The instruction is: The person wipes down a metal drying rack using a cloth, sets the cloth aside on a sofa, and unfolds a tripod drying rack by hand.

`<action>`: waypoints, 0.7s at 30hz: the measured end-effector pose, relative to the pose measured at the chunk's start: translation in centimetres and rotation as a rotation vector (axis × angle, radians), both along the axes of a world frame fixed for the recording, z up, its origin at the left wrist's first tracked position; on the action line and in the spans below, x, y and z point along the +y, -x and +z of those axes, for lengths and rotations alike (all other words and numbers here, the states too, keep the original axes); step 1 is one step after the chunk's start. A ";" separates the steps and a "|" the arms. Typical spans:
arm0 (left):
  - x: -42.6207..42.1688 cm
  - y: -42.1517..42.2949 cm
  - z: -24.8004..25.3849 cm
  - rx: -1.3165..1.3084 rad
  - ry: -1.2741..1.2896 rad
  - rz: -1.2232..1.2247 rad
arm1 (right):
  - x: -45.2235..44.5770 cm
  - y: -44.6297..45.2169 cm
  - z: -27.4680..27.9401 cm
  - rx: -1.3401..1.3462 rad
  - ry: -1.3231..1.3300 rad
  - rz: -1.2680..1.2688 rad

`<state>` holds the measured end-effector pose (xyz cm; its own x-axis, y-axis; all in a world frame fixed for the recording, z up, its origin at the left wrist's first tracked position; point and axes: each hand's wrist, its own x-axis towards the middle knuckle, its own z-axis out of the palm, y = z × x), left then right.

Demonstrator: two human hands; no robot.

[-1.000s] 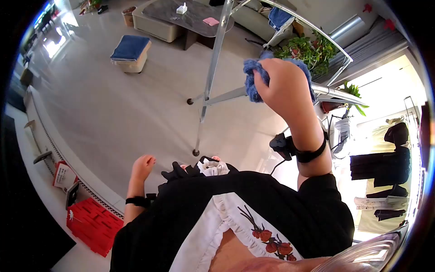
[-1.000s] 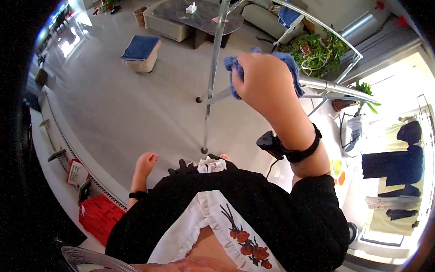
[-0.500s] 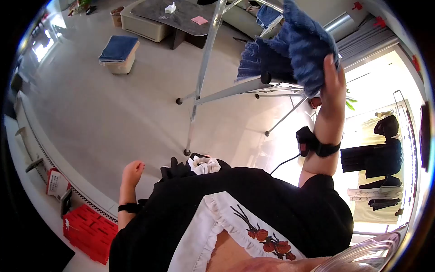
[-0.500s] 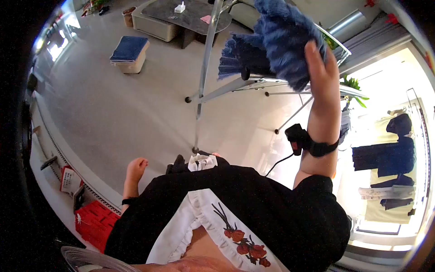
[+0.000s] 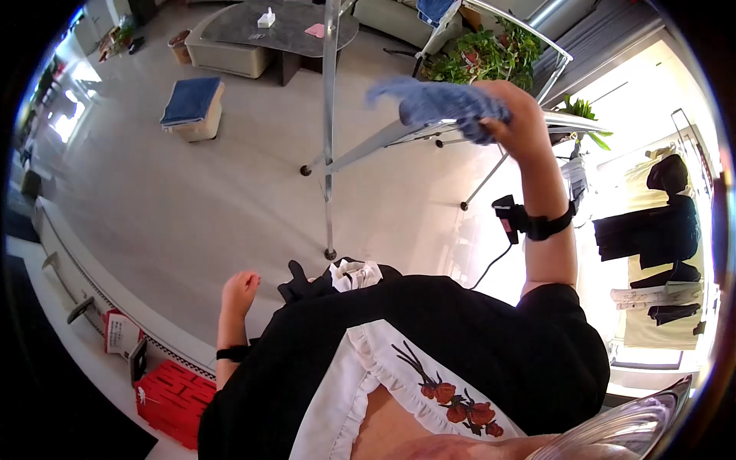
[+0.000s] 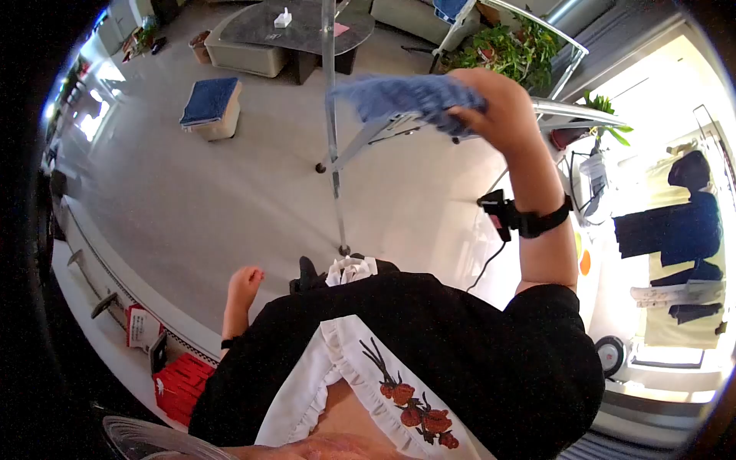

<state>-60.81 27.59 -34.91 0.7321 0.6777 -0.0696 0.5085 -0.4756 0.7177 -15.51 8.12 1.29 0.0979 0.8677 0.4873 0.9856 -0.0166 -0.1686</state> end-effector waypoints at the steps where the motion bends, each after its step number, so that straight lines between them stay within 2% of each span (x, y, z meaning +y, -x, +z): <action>1: -0.1 0.4 -0.7 0.028 -0.010 0.002 | -1.2 -1.9 -0.3 0.047 -0.019 -0.045; 4: -0.9 1.9 -1.3 0.104 -0.016 0.046 | -3.4 -6.0 -0.9 -0.136 -0.129 0.028; 7: -2.3 2.4 -0.9 0.122 0.003 0.130 | -4.3 -7.0 -1.1 -0.363 -0.192 -0.048; 11: -4.5 1.1 0.6 0.145 0.022 0.166 | -7.3 -12.8 -3.1 -0.452 -0.259 -0.162; 12: -5.4 0.4 1.2 0.145 0.013 0.164 | -9.2 -14.4 -3.4 -0.304 -0.275 -0.324; 13: -6.3 -0.4 1.5 0.143 0.008 0.160 | -10.4 -15.7 -3.6 -0.266 -0.342 -0.315; 15: -7.6 -1.1 1.8 0.145 0.006 0.158 | -13.0 -20.5 -5.3 -0.383 -0.515 -0.334; 21: -10.0 -2.1 2.8 0.220 -0.036 0.187 | -19.9 -34.0 -7.4 -0.254 -0.603 -0.590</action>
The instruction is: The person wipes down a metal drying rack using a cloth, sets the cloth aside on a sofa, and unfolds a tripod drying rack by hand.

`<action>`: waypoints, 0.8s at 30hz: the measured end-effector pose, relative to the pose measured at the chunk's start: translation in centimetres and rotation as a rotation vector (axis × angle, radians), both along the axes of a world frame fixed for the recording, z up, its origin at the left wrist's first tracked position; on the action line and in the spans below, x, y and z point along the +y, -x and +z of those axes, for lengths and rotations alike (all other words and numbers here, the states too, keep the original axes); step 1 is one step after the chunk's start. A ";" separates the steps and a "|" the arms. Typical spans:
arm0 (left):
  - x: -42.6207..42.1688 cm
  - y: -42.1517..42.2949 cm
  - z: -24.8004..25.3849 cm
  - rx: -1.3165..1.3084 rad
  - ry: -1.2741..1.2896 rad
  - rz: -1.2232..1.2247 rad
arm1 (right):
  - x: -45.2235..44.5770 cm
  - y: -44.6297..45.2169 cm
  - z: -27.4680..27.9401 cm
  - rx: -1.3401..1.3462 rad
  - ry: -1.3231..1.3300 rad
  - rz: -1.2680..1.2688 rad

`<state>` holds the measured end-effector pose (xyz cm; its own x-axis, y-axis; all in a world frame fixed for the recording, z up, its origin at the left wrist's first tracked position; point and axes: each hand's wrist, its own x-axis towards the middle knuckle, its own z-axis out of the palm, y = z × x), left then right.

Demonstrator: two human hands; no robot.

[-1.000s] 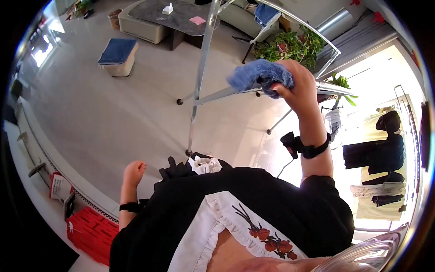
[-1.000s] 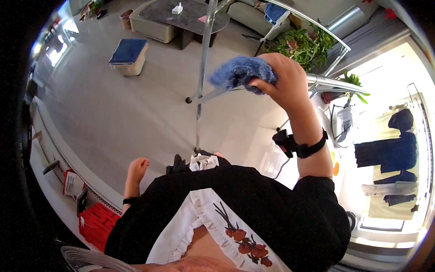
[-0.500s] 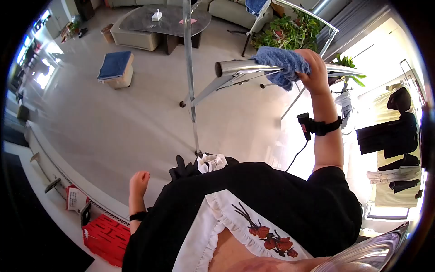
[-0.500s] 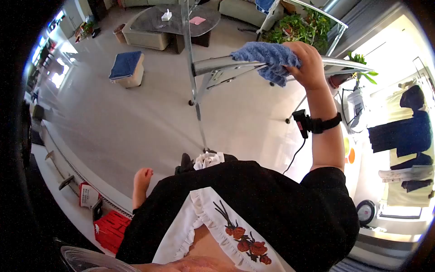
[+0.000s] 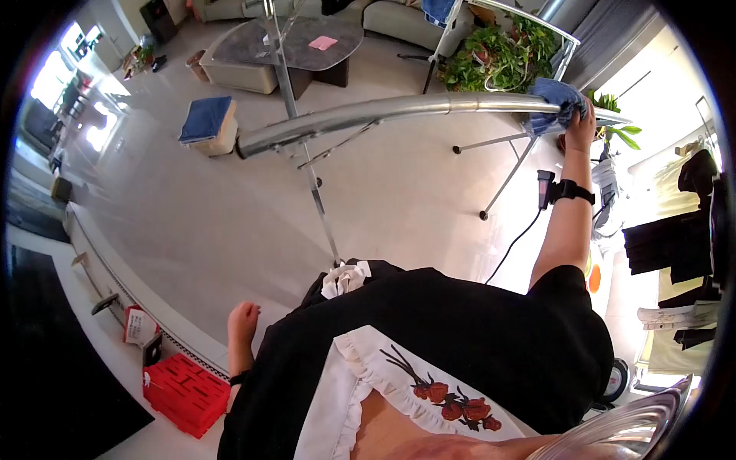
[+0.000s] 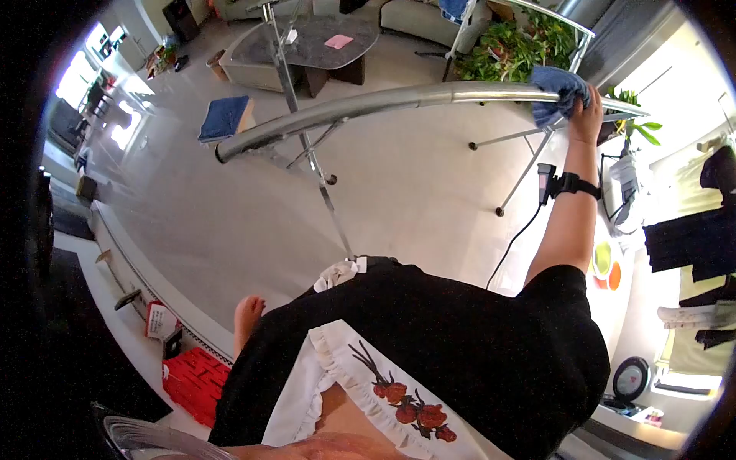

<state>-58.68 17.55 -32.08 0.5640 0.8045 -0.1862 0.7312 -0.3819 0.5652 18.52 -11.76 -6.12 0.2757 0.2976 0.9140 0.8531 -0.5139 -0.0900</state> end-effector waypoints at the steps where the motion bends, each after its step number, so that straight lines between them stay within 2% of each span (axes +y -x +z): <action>1: -0.5 0.3 0.0 0.022 -0.022 0.022 | -0.3 -1.2 0.2 -0.095 0.034 0.021; 2: -0.9 0.6 0.1 0.044 -0.045 0.044 | -0.8 -1.9 -0.2 -0.072 0.074 0.003; 4: -2.1 1.2 -0.8 -0.052 0.049 0.117 | 1.3 3.5 1.4 -0.029 0.155 -0.027; 5: -2.4 1.1 -1.1 -0.103 0.097 0.158 | 2.5 5.5 1.6 0.072 0.181 0.057; 7: -2.1 -0.4 1.0 -0.161 0.005 0.135 | 5.2 10.8 3.2 -0.065 0.310 0.235; 8: -1.9 -1.2 2.8 -0.184 -0.040 0.121 | 6.6 13.4 4.2 -0.128 0.366 0.271; 9: -1.1 -2.5 5.3 -0.067 -0.212 0.060 | 8.0 16.0 5.5 -0.106 0.414 0.365; 12: -0.2 -8.0 14.7 -0.428 -0.531 0.033 | 11.5 20.4 6.3 0.033 0.525 0.538; 13: -0.4 -10.3 18.2 -0.523 -0.625 0.055 | 12.5 22.5 6.3 -0.049 0.543 0.518; 16: -0.4 -15.9 26.7 -0.591 -1.061 -0.172 | 16.3 27.9 6.0 -0.218 0.576 0.732; 18: -0.8 -20.0 30.3 -0.638 -1.177 -0.268 | 17.0 30.6 6.7 -0.324 0.606 0.739; 20: -0.9 -23.1 32.3 -0.564 -1.132 -0.300 | 16.8 32.1 7.7 -0.431 0.614 0.635; 21: -0.5 -24.2 32.8 -0.541 -1.121 -0.310 | 17.4 31.8 6.9 -0.459 0.521 0.532; 24: 0.4 -26.4 32.7 -0.436 -1.010 -0.294 | 20.0 30.8 3.9 -0.189 0.571 0.602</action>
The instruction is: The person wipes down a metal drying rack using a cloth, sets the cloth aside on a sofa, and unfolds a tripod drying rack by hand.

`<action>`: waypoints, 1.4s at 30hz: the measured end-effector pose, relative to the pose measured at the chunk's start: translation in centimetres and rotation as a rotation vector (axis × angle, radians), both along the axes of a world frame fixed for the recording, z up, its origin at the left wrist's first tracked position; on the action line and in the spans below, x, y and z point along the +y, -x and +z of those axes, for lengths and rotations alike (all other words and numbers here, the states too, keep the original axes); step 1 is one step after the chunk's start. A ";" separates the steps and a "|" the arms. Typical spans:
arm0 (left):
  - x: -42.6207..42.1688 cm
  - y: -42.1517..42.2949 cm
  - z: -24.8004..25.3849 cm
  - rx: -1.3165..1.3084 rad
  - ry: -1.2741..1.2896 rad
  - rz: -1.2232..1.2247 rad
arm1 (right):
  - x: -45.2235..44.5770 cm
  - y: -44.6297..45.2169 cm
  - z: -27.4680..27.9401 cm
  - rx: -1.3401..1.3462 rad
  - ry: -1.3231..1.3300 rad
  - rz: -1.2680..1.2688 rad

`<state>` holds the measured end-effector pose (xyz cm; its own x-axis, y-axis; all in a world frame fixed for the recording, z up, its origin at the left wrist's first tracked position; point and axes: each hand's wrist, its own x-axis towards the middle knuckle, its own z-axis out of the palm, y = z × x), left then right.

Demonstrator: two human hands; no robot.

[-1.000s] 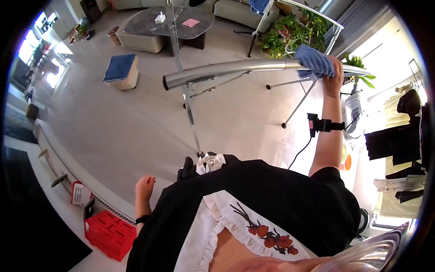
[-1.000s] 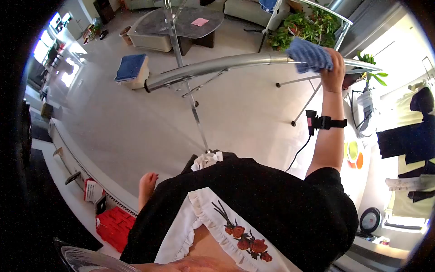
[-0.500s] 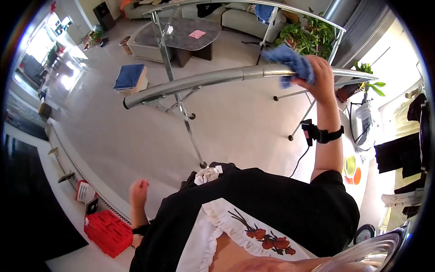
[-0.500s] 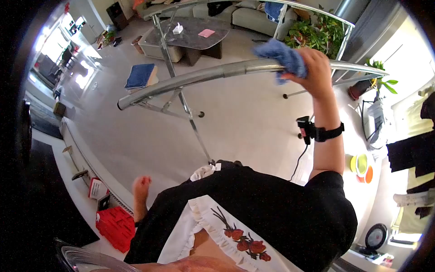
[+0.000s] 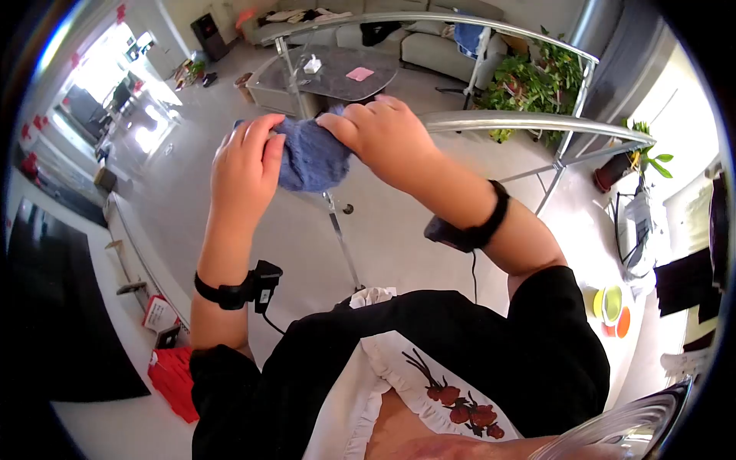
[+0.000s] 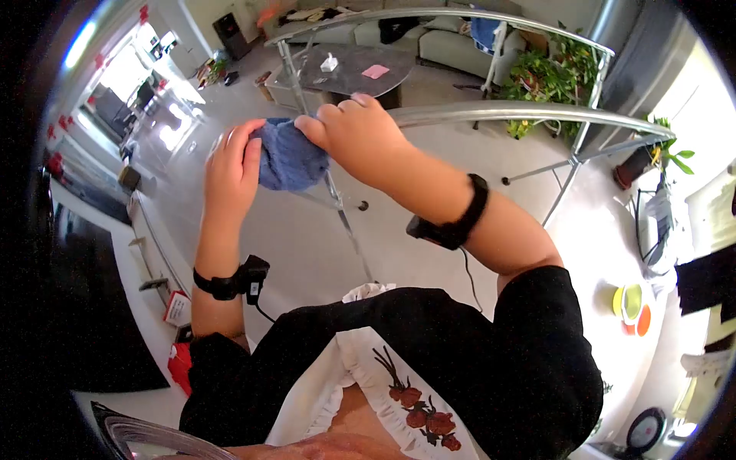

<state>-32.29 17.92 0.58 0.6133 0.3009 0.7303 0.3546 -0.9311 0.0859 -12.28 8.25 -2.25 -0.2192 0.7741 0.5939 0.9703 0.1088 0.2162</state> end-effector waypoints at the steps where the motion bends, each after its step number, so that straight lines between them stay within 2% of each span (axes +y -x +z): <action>1: 0.3 -0.3 -0.4 0.055 0.080 0.053 | 0.4 0.0 -0.5 -0.031 -0.120 -0.019; 2: 0.6 -0.7 -0.6 0.107 0.156 0.104 | 0.2 -0.1 -0.4 -0.051 -0.094 -0.074; 4: 0.7 -0.7 -0.8 -0.008 0.185 0.041 | -0.7 -0.3 0.3 -0.088 -0.043 -0.183; 5: 0.8 -0.6 -1.1 -0.061 0.206 0.011 | -1.2 -1.1 0.1 -0.050 -0.071 -0.120; 9: 1.9 -0.3 -1.5 -0.071 0.014 -0.091 | -4.1 -5.0 -0.5 -0.033 -0.153 -0.204; 12: 1.1 0.0 -1.1 -0.139 0.272 -0.156 | -6.4 -8.5 -0.6 -0.050 -0.190 -0.287; 15: 1.3 0.5 -1.1 0.109 0.176 0.062 | -9.1 -11.8 -0.6 -0.004 -0.198 -0.407; 16: 1.3 0.6 -1.0 0.130 0.128 0.069 | -10.0 -12.8 -0.8 0.021 -0.207 -0.470; 20: 0.3 -0.1 -0.5 0.175 0.019 0.080 | -13.5 -16.4 -2.3 0.120 -0.481 -0.688; 22: 0.3 -0.1 -0.4 0.165 -0.010 0.066 | -15.4 -18.0 -5.2 0.225 -0.723 -0.540; 24: 0.5 -0.1 -0.7 0.128 -0.049 0.051 | -15.4 -15.5 -8.8 0.298 -1.022 -0.635; 26: 0.5 -0.1 -0.8 0.091 -0.050 0.050 | -12.7 -12.2 -12.4 1.352 -1.070 0.061; 28: 0.4 -0.2 -0.9 0.080 -0.055 0.071 | -9.9 -12.0 -18.2 2.126 -0.964 -0.051; 30: 0.5 -0.2 -1.0 0.105 -0.070 0.120 | -7.0 -9.9 -20.6 2.259 -0.580 -0.025; 32: 1.0 -0.5 -1.4 0.055 -0.099 0.085 | -4.7 -6.0 -17.2 2.183 -0.250 0.079; 34: 0.9 -0.5 -1.2 0.075 -0.104 0.089 | -2.2 -3.3 -14.6 1.959 0.004 0.323; 36: 0.9 -0.5 -1.2 0.075 -0.095 0.052 | -0.3 -0.7 -11.0 1.614 0.123 0.606; 39: 1.3 -0.7 -1.2 0.044 -0.086 -0.044 | 2.0 1.9 -8.2 1.265 -0.063 0.680; 42: 1.6 -0.9 -1.2 0.104 -0.025 -0.079 | 3.6 2.4 -8.4 1.005 -0.125 0.592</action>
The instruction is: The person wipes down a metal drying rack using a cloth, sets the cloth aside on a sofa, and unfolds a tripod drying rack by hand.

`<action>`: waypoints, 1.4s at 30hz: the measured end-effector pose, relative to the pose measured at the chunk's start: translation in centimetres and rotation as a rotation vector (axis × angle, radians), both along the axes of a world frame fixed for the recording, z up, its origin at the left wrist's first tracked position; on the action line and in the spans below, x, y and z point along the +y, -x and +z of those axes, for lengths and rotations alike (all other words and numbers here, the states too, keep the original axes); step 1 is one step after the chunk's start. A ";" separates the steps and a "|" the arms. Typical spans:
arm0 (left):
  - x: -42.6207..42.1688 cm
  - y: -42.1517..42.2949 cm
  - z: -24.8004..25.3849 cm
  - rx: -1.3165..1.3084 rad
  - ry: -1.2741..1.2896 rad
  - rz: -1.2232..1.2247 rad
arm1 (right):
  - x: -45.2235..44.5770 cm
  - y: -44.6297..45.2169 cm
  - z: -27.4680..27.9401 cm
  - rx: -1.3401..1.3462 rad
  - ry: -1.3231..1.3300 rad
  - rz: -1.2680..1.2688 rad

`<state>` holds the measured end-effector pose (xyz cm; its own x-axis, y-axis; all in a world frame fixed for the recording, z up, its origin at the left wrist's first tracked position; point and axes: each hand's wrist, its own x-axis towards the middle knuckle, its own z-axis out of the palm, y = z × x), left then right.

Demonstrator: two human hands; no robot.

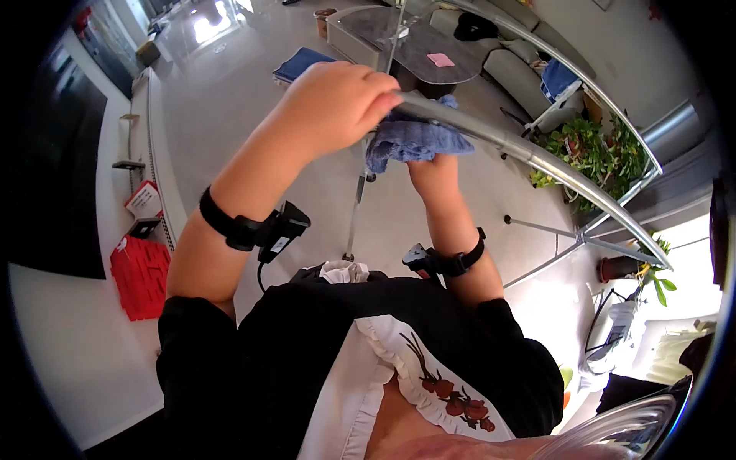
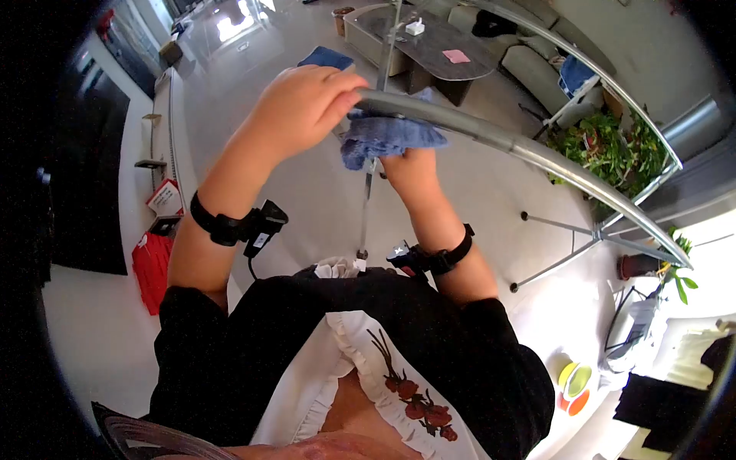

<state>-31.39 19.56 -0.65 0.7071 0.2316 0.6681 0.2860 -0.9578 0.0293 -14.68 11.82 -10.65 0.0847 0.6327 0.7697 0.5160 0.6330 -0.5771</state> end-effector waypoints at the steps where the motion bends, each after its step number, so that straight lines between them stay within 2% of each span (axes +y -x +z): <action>1: -0.2 -0.2 0.1 0.001 0.022 0.001 | 0.3 0.0 -0.7 0.015 -0.009 -0.034; 3: -0.4 -0.1 0.3 0.051 0.034 0.021 | 0.4 0.1 -2.0 0.043 -0.026 -0.105; 6: -0.5 -0.4 -0.1 0.075 0.047 0.046 | 0.5 1.1 -2.4 0.455 0.085 0.030; 7: -0.6 -0.3 0.0 0.075 0.036 0.048 | 1.2 0.8 -4.4 0.455 0.132 0.012; 8: -0.8 -0.4 0.1 0.076 0.028 0.047 | 1.1 0.2 -5.9 0.249 0.102 -0.052; 10: -0.3 -0.9 -0.6 -0.009 -0.037 0.001 | 1.3 0.7 -5.6 -0.168 0.032 -0.171; 11: 0.0 -1.0 -0.9 -0.053 -0.072 -0.017 | 1.2 2.0 -5.6 0.140 0.059 -0.109; 14: -0.9 -0.5 0.0 0.115 0.038 0.043 | 1.7 3.4 -5.3 0.297 0.107 -0.088; 15: -0.9 -0.4 0.3 0.151 0.082 0.039 | 1.9 3.1 -5.8 0.242 0.117 -0.134; 17: -1.0 -0.1 0.9 0.213 0.164 0.032 | 2.3 2.7 -7.0 0.295 0.127 -0.080; 18: -0.9 0.4 1.1 0.068 0.084 -0.068 | 2.6 2.4 -7.8 0.318 0.131 -0.050; 19: -0.8 1.5 1.3 -0.080 0.005 -0.165 | 2.7 1.7 -9.3 0.040 0.134 -0.198; 21: 0.0 5.5 2.3 -0.209 -0.093 -0.231 | 2.9 0.3 -12.1 -0.522 0.131 -0.478; 22: 0.9 8.6 2.5 -0.187 -0.115 -0.201 | 2.9 0.3 -11.9 -0.338 0.174 -0.346; 23: 1.6 11.8 1.3 -0.205 0.001 -0.113 | 2.9 0.5 -11.5 -0.154 0.213 -0.209; 24: 2.0 14.8 -0.6 -0.221 0.125 -0.023 | 2.6 1.0 -9.8 -0.255 0.202 -0.248; 25: 2.3 17.0 -3.2 -0.342 0.345 0.035 | 2.3 1.6 -8.1 -0.355 0.186 -0.288; 26: 2.7 19.5 -6.1 -0.263 0.382 0.185 | 2.1 2.1 -6.3 -0.452 0.166 -0.328; 28: 2.8 24.8 -12.4 -0.065 0.476 0.440 | 3.6 3.6 -5.5 -0.335 0.051 -0.392; 29: 2.4 27.5 -15.8 0.046 0.535 0.549 | 4.4 3.4 -7.1 -0.318 0.072 -0.356; 31: 1.1 32.9 -23.1 0.165 0.565 0.596 | 5.3 1.7 -11.8 -0.411 0.218 -0.421; 32: -0.3 34.2 -24.7 0.193 0.662 0.637 | 5.7 1.2 -13.7 -0.461 0.292 -0.450; 35: -4.6 37.5 -29.0 0.293 0.880 0.788 | 6.2 1.3 -17.5 -0.159 0.655 -0.196; 38: -7.7 43.0 -34.9 0.414 1.027 0.884 | 7.0 1.1 -24.6 0.399 0.707 0.059; 39: -8.7 44.5 -36.4 0.302 1.206 0.983 | 7.1 2.1 -21.8 0.689 0.522 0.193; 40: -10.0 45.7 -37.7 0.184 1.389 1.079 | 6.9 3.7 -15.9 0.972 0.329 0.320; 41: -11.3 46.8 -38.8 0.064 1.574 1.171 | 6.7 4.9 -12.9 1.250 0.125 0.437; 42: -12.2 47.6 -39.4 0.084 1.669 1.225 | 6.9 4.4 -13.6 1.224 0.127 0.448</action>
<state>-79.00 7.31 -40.09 -0.2394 0.7174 -0.6543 0.6608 0.6141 0.4316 -19.10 18.71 -24.20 0.4468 0.8505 0.2776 -0.6217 0.5183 -0.5872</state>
